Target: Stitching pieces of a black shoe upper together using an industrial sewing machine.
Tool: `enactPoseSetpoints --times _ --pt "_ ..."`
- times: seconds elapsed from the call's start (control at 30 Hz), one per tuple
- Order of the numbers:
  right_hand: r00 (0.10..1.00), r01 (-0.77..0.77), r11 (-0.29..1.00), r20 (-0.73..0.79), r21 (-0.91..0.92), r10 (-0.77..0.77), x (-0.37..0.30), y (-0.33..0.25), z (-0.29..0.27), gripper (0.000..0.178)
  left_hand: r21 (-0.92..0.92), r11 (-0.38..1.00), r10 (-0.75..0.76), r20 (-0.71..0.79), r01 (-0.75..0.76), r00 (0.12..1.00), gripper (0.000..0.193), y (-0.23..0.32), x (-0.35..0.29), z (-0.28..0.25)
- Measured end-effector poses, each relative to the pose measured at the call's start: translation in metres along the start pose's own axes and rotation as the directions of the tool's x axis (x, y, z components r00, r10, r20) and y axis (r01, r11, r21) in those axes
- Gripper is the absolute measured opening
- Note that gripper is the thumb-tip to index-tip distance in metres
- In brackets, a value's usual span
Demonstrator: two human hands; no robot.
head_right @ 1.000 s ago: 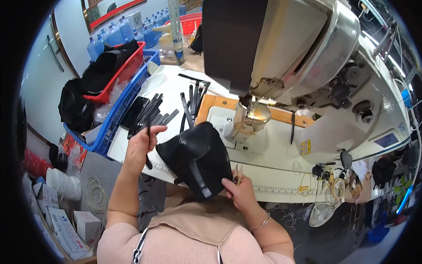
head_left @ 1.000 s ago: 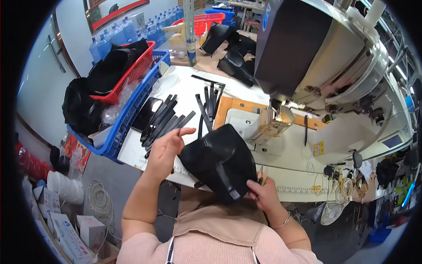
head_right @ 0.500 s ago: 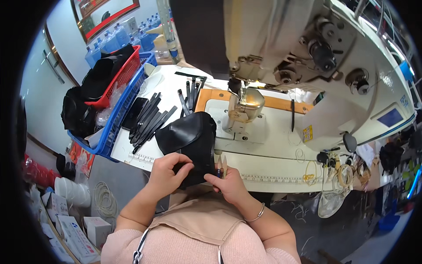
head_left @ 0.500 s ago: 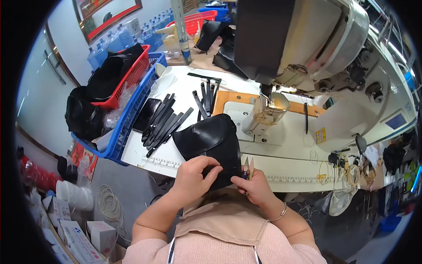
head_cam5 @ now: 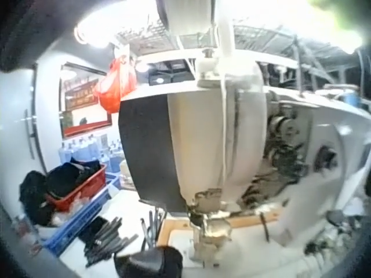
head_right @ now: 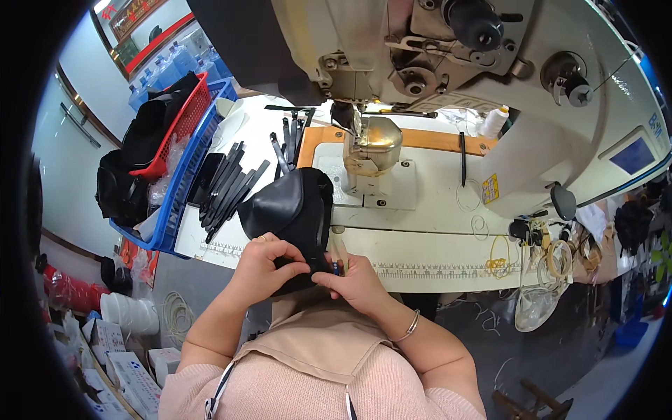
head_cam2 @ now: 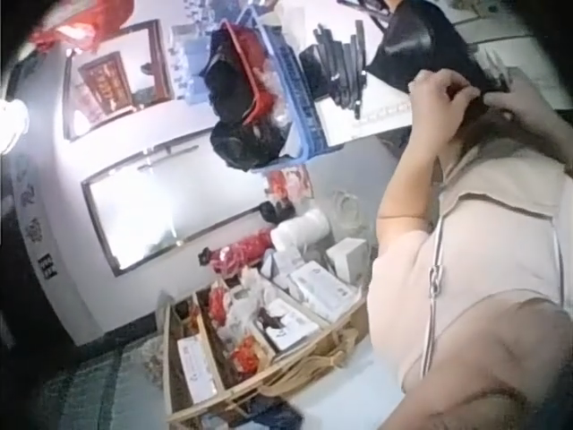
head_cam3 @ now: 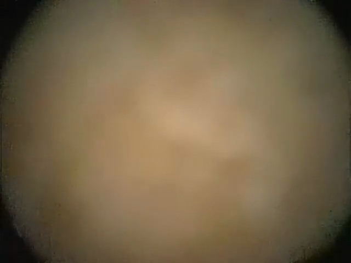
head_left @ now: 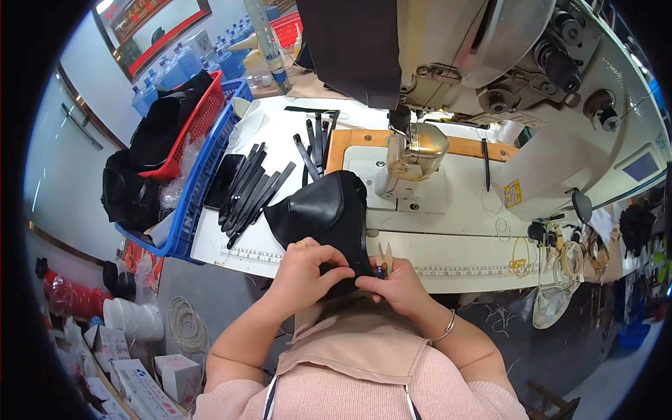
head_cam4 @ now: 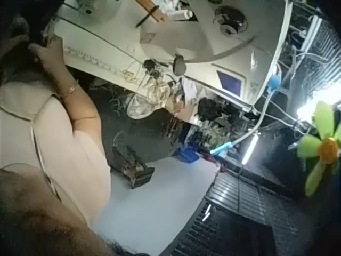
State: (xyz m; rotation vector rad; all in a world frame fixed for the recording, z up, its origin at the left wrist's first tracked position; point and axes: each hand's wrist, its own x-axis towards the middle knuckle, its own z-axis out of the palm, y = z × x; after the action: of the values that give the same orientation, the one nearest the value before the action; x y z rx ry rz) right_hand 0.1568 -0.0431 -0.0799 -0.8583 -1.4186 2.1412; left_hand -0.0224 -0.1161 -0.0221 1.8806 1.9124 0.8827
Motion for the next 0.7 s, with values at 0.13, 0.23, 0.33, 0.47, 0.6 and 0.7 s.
enactPoseSetpoints --times 0.13,0.23,0.33,0.47,0.6,0.7 --pt "0.992 -0.086 0.991 0.100 0.107 0.075 -0.003 0.006 -0.001 0.018 -0.253 0.955 -0.165 -0.021 0.154 0.986 0.015 -0.003 -0.003 0.005" --pt "0.996 -0.059 0.993 0.067 0.102 0.052 -0.001 0.010 -0.001 0.019 -0.267 0.955 -0.154 -0.078 0.128 0.985 0.015 -0.001 -0.002 0.008" --pt "0.997 -0.039 0.999 0.062 0.026 0.037 -0.001 0.005 0.000 0.020 -0.137 0.986 -0.105 -0.101 0.090 0.989 0.015 -0.003 -0.002 0.011" --pt "0.999 0.015 1.000 0.042 -0.006 -0.014 -0.004 0.002 0.001 0.021 -0.153 0.982 -0.134 -0.144 0.112 0.980 0.014 0.000 0.001 0.013" --pt "0.999 0.016 1.000 0.044 -0.005 -0.016 -0.004 0.001 0.000 0.021 -0.141 0.985 -0.117 -0.164 0.094 0.980 0.015 0.004 0.002 0.014" --pt "0.999 0.018 1.000 0.034 -0.014 -0.017 -0.005 -0.001 0.001 0.019 -0.119 0.990 -0.091 -0.191 0.069 0.977 0.015 0.004 0.002 0.015"
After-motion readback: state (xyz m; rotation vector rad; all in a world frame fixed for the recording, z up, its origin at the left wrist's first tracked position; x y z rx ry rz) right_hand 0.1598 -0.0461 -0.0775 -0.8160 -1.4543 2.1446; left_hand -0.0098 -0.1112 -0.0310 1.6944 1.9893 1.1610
